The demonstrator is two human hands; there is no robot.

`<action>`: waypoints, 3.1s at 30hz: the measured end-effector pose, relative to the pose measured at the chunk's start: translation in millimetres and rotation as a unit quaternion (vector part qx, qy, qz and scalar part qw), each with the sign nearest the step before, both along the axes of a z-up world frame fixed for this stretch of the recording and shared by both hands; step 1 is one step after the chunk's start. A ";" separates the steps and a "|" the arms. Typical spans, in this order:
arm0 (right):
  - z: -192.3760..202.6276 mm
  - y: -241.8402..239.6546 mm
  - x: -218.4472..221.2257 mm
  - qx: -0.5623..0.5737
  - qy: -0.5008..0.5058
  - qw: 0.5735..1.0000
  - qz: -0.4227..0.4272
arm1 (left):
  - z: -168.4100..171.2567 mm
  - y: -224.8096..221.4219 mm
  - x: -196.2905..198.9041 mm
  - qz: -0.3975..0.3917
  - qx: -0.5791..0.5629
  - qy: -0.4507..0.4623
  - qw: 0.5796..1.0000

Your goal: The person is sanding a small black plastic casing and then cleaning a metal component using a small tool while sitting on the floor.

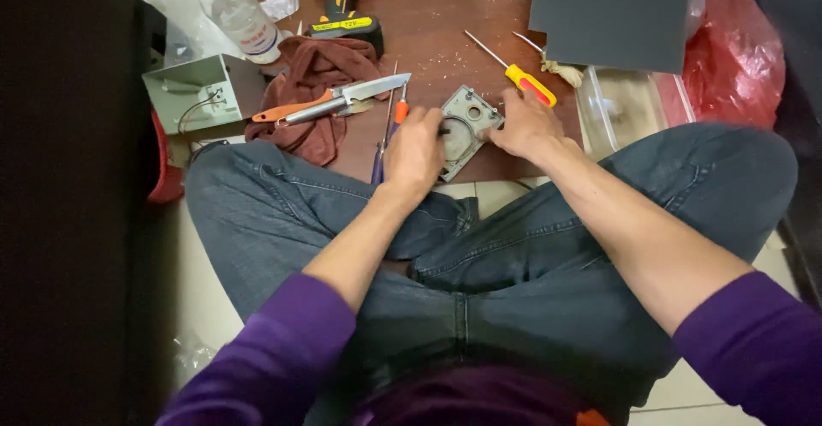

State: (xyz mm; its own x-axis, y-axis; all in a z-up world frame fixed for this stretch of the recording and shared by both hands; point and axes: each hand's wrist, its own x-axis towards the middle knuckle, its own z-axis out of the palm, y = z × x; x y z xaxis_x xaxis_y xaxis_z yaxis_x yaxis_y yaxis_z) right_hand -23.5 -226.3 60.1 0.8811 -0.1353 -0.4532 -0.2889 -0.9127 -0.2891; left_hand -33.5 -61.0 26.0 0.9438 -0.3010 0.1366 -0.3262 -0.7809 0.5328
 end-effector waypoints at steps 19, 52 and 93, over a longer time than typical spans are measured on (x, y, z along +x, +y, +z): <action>-63.9 -18.7 20.9 0.082 -0.016 0.997 0.006 | -39.9 -2.2 -13.3 -0.150 0.135 -0.091 0.975; -81.5 -17.7 23.3 0.101 -0.001 0.995 0.017 | -36.9 -37.2 -15.3 -0.238 0.333 0.077 0.909; -48.4 4.9 -6.0 0.077 -0.036 0.996 -0.030 | -54.4 -22.0 -6.6 -0.041 0.067 0.040 0.996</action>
